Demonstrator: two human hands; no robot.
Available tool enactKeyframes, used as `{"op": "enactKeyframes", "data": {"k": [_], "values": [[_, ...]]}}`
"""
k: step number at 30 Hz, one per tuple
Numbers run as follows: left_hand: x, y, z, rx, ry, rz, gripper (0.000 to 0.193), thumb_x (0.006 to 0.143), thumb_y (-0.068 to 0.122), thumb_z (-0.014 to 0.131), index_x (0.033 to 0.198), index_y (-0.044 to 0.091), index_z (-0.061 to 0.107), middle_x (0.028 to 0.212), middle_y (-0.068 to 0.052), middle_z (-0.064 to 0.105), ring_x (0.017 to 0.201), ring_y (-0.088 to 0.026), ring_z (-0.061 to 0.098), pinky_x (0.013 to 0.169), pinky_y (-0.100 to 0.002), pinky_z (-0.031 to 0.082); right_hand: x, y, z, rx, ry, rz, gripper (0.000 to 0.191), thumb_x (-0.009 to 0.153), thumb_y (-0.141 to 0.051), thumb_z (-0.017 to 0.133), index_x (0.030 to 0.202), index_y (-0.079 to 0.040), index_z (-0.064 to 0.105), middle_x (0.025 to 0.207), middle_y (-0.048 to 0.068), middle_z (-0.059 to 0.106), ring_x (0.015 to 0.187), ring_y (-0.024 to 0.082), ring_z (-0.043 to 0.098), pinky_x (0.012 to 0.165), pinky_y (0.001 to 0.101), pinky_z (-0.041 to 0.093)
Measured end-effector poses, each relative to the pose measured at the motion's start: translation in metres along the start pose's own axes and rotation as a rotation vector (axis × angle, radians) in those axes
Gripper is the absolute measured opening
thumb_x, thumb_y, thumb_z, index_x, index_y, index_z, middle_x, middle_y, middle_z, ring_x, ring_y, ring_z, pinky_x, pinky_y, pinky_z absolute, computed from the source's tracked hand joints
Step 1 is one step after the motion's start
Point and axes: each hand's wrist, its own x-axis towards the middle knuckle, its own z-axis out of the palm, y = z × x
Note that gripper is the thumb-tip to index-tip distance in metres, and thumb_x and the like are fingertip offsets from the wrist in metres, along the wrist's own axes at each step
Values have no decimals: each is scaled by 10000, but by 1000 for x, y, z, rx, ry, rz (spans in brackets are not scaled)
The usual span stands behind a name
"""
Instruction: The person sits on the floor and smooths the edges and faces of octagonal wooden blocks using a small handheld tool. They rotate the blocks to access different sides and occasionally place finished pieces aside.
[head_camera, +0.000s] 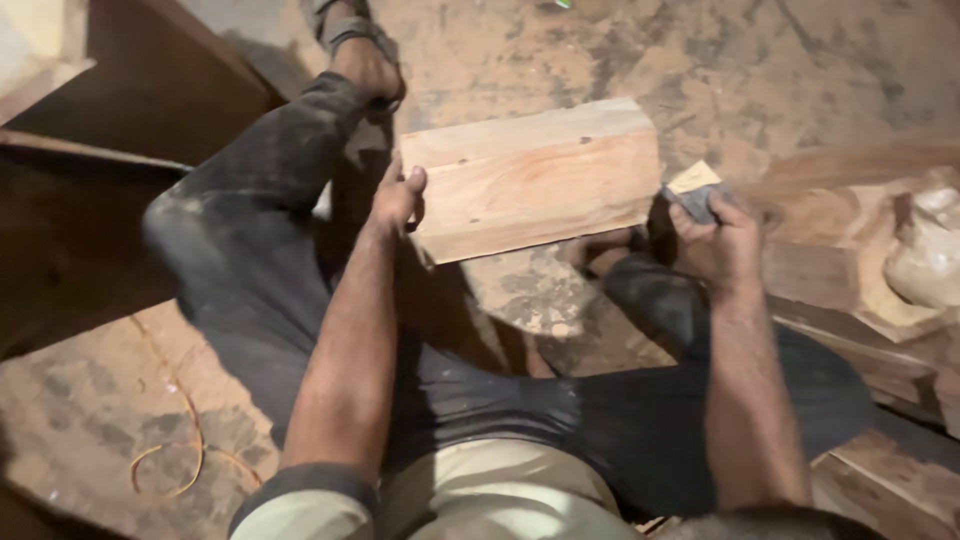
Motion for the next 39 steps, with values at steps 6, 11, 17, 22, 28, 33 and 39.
{"op": "enactKeyframes", "data": {"k": [6,11,17,22,28,33,39], "values": [[-2,-15,27,57,275,410,558,1053,317,543,1529,42,447,1371,-180,636,1264,-327,599,1075,-437,442,4,-6,-5,-126,45,-125,329,1026,-54,526,1341,38,545,1271,169,645,1141,305,661,975,434,583],[-21,-8,43,266,480,196,576,1047,434,461,1466,45,529,1382,-216,653,1295,-335,607,1110,-412,446,9,-3,-18,-163,85,-115,280,1069,-40,517,1333,33,577,1263,164,653,1109,286,662,916,402,585],[24,-15,24,-160,179,269,598,956,280,513,1491,15,466,1410,-196,600,1295,-331,554,1092,-432,409,41,-2,-14,-250,191,-50,264,1056,-79,496,1303,-26,572,1254,124,647,1099,264,686,873,398,597],[57,-7,-1,-336,-177,-241,601,906,335,527,1404,-1,548,1351,-210,650,1214,-367,624,1017,-491,496,82,0,8,-245,168,20,259,1036,-184,466,1255,-80,558,1203,83,674,1047,274,716,801,379,588],[66,-1,1,-607,-274,-190,680,980,507,446,1405,-8,575,1372,-204,660,1232,-353,646,1098,-478,474,116,12,27,-1389,151,-141,355,1180,-254,540,1138,73,672,974,207,652,794,333,551,733,418,447],[76,1,4,-726,-194,-225,696,995,536,429,1427,-1,527,1399,-223,610,1237,-368,612,1071,-506,481,138,17,43,-326,109,-13,305,1065,-118,552,1328,11,635,1167,67,696,1028,216,662,866,345,530],[69,-4,2,-668,-172,140,641,1053,415,458,1580,81,308,1603,-166,429,1439,-296,449,1183,-456,398,133,19,30,-149,28,-75,268,1078,-62,509,1302,55,598,1259,131,669,1155,260,653,1054,373,520]]}}
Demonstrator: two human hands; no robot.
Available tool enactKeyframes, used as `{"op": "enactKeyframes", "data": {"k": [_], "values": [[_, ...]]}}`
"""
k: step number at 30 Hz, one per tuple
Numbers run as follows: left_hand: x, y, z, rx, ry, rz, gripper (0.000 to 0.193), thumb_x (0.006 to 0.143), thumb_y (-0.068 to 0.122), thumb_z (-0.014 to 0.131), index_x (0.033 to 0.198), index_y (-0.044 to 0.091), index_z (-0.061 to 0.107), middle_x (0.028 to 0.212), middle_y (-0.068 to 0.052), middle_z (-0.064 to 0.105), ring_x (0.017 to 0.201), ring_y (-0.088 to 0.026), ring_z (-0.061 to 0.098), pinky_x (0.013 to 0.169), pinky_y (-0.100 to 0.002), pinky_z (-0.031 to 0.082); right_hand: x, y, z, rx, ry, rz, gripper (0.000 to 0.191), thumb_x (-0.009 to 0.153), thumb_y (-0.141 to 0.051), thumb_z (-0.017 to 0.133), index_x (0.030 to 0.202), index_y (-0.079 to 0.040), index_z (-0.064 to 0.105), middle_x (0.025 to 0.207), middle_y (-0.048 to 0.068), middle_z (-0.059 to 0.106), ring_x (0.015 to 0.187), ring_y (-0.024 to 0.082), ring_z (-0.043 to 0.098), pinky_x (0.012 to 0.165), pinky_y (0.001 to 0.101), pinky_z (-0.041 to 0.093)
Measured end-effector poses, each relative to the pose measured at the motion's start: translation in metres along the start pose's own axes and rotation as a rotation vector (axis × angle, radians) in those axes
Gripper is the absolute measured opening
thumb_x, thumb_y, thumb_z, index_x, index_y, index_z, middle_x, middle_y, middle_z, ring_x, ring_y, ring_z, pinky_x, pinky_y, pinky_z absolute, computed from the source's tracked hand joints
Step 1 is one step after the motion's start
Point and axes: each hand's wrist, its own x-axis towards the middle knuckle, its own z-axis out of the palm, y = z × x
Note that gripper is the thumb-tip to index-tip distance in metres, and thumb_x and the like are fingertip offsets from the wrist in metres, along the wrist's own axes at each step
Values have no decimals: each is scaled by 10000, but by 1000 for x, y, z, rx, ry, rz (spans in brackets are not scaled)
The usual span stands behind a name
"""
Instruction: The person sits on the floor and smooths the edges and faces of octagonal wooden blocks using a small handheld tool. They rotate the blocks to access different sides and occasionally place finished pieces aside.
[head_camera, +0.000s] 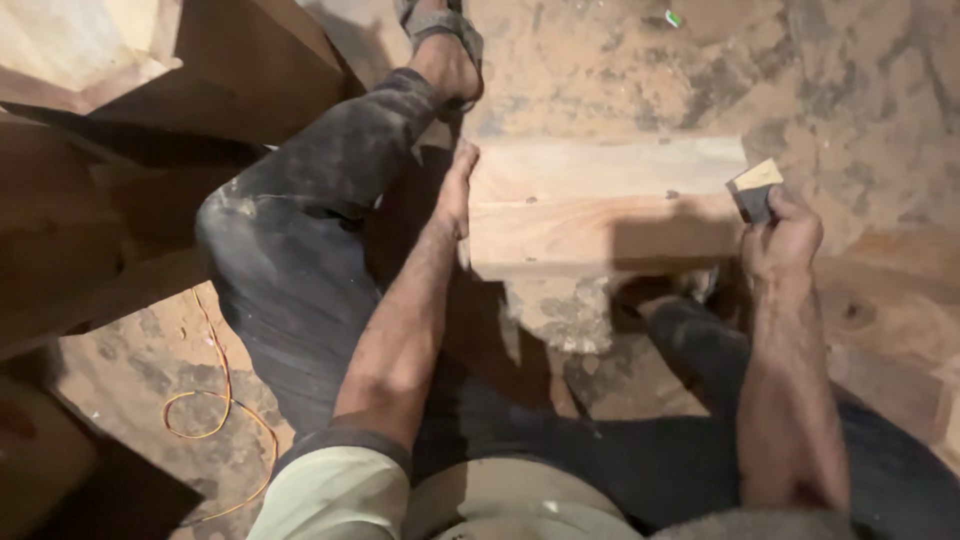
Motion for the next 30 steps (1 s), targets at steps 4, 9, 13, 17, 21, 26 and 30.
{"op": "enactKeyframes", "data": {"k": [4,9,13,17,21,26,30], "values": [[-5,3,0,308,-39,277,759,1071,484,437,1671,119,148,1741,-52,178,1590,-185,172,1278,-368,141,-9,2,-21,145,-4,-11,294,999,-50,483,1261,19,597,1273,129,654,1214,279,641,1129,414,512],[-13,6,9,106,-115,169,883,1045,685,323,1656,54,238,1740,-98,216,1590,-256,203,1281,-425,170,-26,7,-35,113,43,136,278,1030,-130,501,1265,-20,602,1257,111,647,1182,274,619,1069,449,490],[-14,7,19,104,-57,158,961,942,748,268,1646,96,213,1685,-108,265,1533,-295,253,1231,-472,206,-36,5,-36,-1250,-105,-360,281,989,-186,582,1180,13,637,1179,166,664,1110,332,647,1012,512,527],[-12,9,27,210,-6,190,966,961,754,257,1628,55,263,1681,-130,301,1531,-285,278,1245,-445,198,-37,-2,-33,163,-181,132,363,1080,-202,483,1389,-21,541,1383,122,604,1338,299,553,1173,486,421],[-13,8,33,301,98,151,889,1039,695,264,1600,11,353,1664,-150,371,1521,-280,335,1246,-418,224,-38,-10,-33,324,-6,135,375,1049,-238,451,1354,-38,540,1348,115,610,1326,328,563,1142,519,420],[-19,11,43,414,-47,371,714,1088,444,441,1630,36,221,1629,-130,358,1503,-251,333,1250,-402,256,-40,-15,-35,397,-58,73,362,1111,-252,456,1389,-40,547,1299,127,626,1183,312,593,1083,480,465],[-21,11,49,371,-1,360,734,1013,219,625,1599,25,229,1524,-167,480,1387,-267,474,1176,-405,379,-36,-14,-31,363,-53,112,347,1126,-265,478,1376,-45,573,1243,129,661,1114,308,638,1005,452,491]]}}
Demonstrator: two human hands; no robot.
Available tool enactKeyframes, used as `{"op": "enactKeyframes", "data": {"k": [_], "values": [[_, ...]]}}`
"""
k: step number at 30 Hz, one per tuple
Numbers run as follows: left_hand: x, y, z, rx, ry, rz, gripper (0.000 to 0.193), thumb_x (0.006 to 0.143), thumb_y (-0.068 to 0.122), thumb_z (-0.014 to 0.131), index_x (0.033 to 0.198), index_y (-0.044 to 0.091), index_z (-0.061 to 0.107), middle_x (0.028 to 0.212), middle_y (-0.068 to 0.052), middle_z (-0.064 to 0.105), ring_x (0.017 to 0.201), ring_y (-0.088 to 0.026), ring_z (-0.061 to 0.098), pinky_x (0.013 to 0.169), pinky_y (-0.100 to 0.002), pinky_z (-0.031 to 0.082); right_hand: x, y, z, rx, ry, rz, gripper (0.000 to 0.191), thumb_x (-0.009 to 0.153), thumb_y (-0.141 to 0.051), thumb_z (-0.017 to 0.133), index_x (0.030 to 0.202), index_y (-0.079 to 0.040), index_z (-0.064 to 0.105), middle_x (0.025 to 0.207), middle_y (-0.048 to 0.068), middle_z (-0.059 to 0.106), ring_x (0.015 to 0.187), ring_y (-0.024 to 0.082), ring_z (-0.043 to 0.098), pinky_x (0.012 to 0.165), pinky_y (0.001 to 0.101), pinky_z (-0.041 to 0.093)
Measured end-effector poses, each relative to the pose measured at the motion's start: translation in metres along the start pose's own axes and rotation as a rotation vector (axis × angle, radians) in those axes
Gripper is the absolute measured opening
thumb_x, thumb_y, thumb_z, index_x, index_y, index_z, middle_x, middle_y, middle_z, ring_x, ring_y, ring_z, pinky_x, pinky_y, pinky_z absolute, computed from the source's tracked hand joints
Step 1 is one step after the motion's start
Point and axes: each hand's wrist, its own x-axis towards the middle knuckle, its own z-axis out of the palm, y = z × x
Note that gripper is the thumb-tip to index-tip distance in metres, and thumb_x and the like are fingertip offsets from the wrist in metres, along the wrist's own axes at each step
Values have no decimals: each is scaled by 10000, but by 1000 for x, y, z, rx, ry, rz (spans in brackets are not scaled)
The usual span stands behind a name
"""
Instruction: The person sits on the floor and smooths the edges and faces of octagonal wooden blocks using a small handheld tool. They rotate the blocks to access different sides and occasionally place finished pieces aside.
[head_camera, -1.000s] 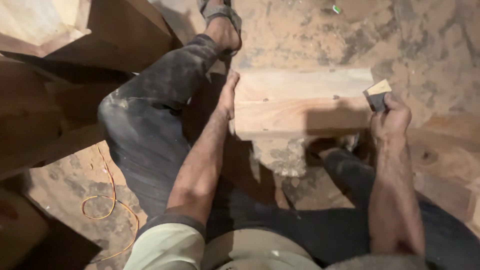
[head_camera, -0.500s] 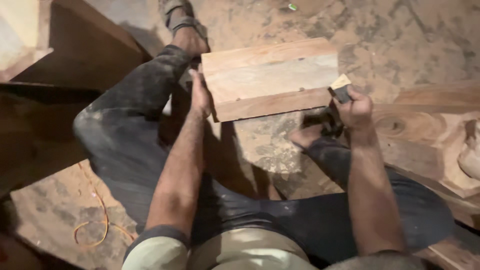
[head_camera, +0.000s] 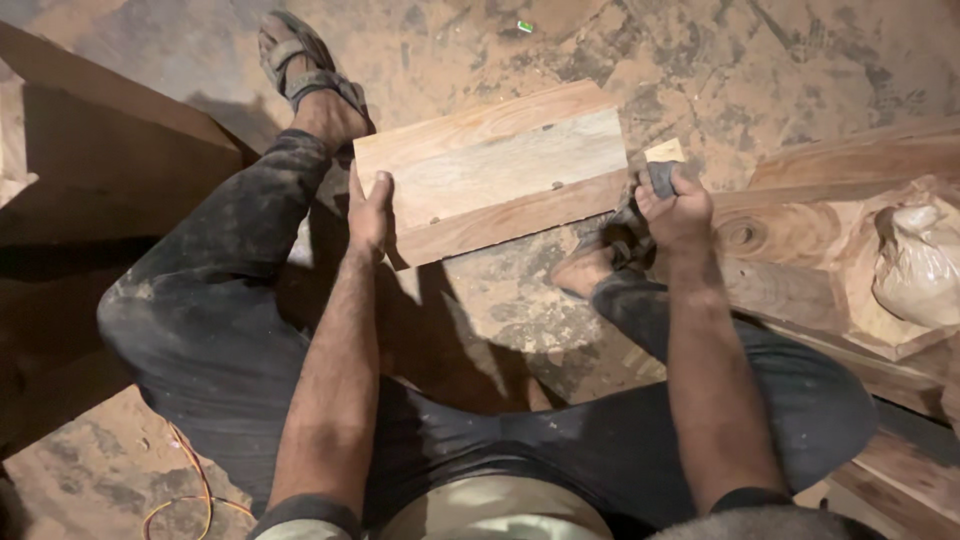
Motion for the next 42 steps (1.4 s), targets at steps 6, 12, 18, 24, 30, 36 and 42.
{"op": "enactKeyframes", "data": {"k": [6,12,18,24,30,36,42], "values": [[-13,-6,-9,532,82,36,718,986,258,717,1554,-12,370,1435,-185,623,1317,-253,596,1130,-361,460,-1,1,7,-69,122,-76,277,1071,-224,484,1294,-88,577,1236,85,668,1154,286,650,1013,473,518],[-41,-10,-14,612,74,54,850,960,261,728,1591,-8,226,1447,-207,580,1308,-263,577,1109,-362,442,0,-2,5,-77,-52,-95,239,1122,-206,518,1318,-89,590,1237,86,661,1112,270,627,1009,456,511],[-76,-14,-19,465,37,-290,931,869,267,699,1605,119,148,1412,-174,565,1191,-275,613,897,-458,559,0,6,-12,-201,-7,-141,243,1111,-189,508,1292,-42,577,1202,124,669,1029,277,651,893,430,548],[-85,-41,-41,673,-84,-173,968,896,330,769,1585,69,141,1315,-205,650,1162,-291,652,959,-405,551,-14,10,-24,-335,-47,-172,258,1115,-145,481,1316,-10,569,1199,159,665,994,285,654,839,411,567],[-96,-63,-61,877,-271,-542,770,947,494,706,1518,31,476,1105,-234,771,956,-382,769,840,-477,613,-20,5,-26,-306,29,-148,269,1137,-139,472,1356,-12,562,1233,161,675,1010,303,678,813,397,573],[-99,-57,-58,1086,-192,-577,1143,829,538,779,1601,138,37,1186,-235,720,1090,-356,722,927,-452,555,-16,9,-23,-316,22,-132,236,1134,-119,486,1329,-9,558,1159,184,677,910,306,666,752,390,582],[-99,-47,-54,1128,-212,-667,1226,811,580,782,1599,137,-46,1198,-236,702,1071,-370,725,927,-454,560,-19,13,-21,-348,-12,-148,191,1165,-57,487,1337,0,547,1187,149,660,964,285,661,785,418,584]]}}
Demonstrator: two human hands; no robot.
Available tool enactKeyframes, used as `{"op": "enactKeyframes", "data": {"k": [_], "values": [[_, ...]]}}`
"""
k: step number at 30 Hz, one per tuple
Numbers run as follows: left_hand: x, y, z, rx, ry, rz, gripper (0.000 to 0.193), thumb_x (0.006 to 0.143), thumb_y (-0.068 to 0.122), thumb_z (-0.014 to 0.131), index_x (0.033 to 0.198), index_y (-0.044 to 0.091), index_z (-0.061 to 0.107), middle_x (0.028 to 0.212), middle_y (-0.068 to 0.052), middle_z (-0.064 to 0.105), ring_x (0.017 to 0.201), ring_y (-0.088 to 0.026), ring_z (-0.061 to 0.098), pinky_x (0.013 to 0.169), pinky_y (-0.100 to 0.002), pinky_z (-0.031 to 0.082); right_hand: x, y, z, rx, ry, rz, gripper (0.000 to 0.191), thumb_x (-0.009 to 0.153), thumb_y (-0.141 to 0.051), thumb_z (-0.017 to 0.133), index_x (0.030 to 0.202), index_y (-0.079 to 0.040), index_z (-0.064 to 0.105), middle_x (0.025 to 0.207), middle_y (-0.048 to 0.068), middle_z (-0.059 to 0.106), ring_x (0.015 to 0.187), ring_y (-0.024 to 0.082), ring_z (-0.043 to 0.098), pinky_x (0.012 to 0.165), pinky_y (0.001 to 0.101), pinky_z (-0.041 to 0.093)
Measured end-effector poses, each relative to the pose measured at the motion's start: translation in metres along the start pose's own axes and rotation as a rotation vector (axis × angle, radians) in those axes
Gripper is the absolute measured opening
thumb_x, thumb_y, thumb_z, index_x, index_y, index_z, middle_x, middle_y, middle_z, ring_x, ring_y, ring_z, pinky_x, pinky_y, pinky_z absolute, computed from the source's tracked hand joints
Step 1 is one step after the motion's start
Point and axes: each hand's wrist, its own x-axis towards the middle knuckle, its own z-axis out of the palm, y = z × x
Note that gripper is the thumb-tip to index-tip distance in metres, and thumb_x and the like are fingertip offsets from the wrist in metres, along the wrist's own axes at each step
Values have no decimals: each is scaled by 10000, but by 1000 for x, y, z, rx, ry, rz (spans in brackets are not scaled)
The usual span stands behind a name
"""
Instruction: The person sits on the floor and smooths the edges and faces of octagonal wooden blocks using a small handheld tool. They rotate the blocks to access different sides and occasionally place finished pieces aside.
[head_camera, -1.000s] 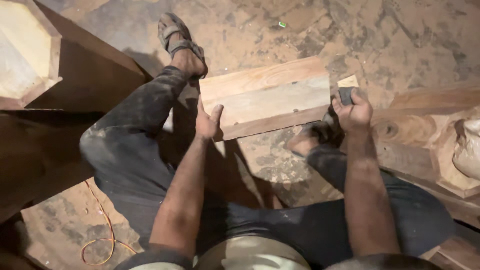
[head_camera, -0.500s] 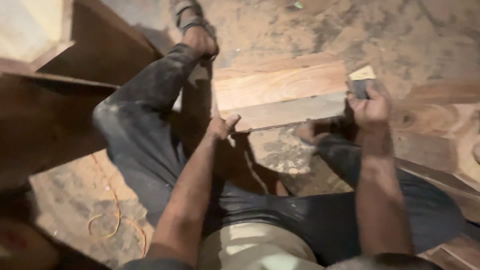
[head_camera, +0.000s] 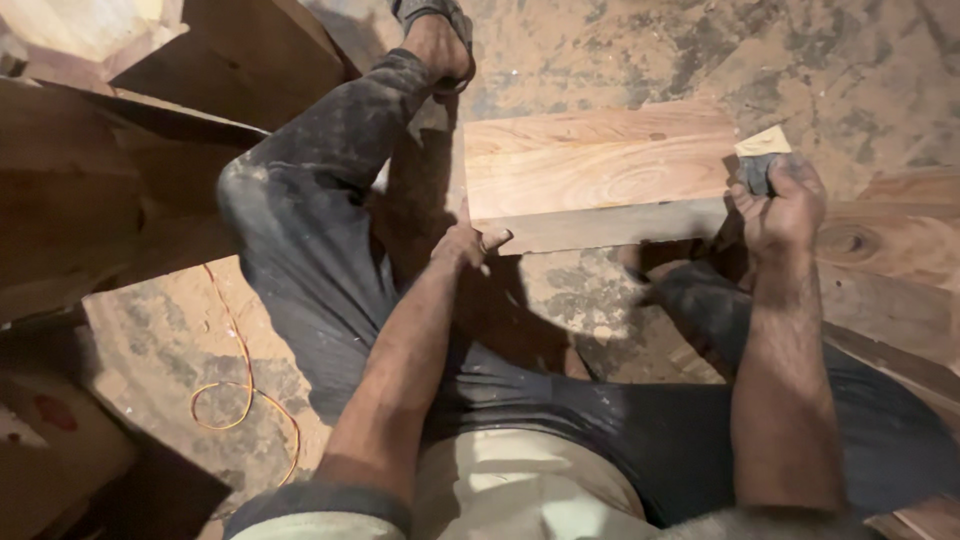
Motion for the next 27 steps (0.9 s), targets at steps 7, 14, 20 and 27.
{"op": "enactKeyframes", "data": {"k": [7,14,20,27], "values": [[15,-4,3,-328,-180,84,901,829,345,835,1503,12,338,970,-218,754,681,-317,700,579,-462,591,5,-5,-8,15,64,4,239,1163,-134,484,1362,-23,557,1219,157,668,985,303,658,803,428,570],[24,18,-26,-558,-190,201,559,761,148,899,1234,-64,690,1004,-133,790,802,-203,750,596,-370,636,12,-20,-37,129,277,93,302,1067,-197,481,1342,-92,548,1295,105,646,1143,334,635,930,522,556],[24,47,-48,-752,-84,-23,748,947,693,402,1500,208,539,1351,-64,575,1114,-266,552,880,-469,466,14,-7,-17,-646,-20,-224,220,1055,-118,578,1235,-8,641,1222,141,667,1105,293,648,943,426,549],[58,46,-42,-1179,-154,146,1031,884,837,188,1638,134,202,1698,-116,229,1550,-283,214,1224,-498,196,41,2,6,-1544,-118,-688,113,1029,36,582,1060,55,689,1072,195,683,1003,346,654,894,397,540]]}}
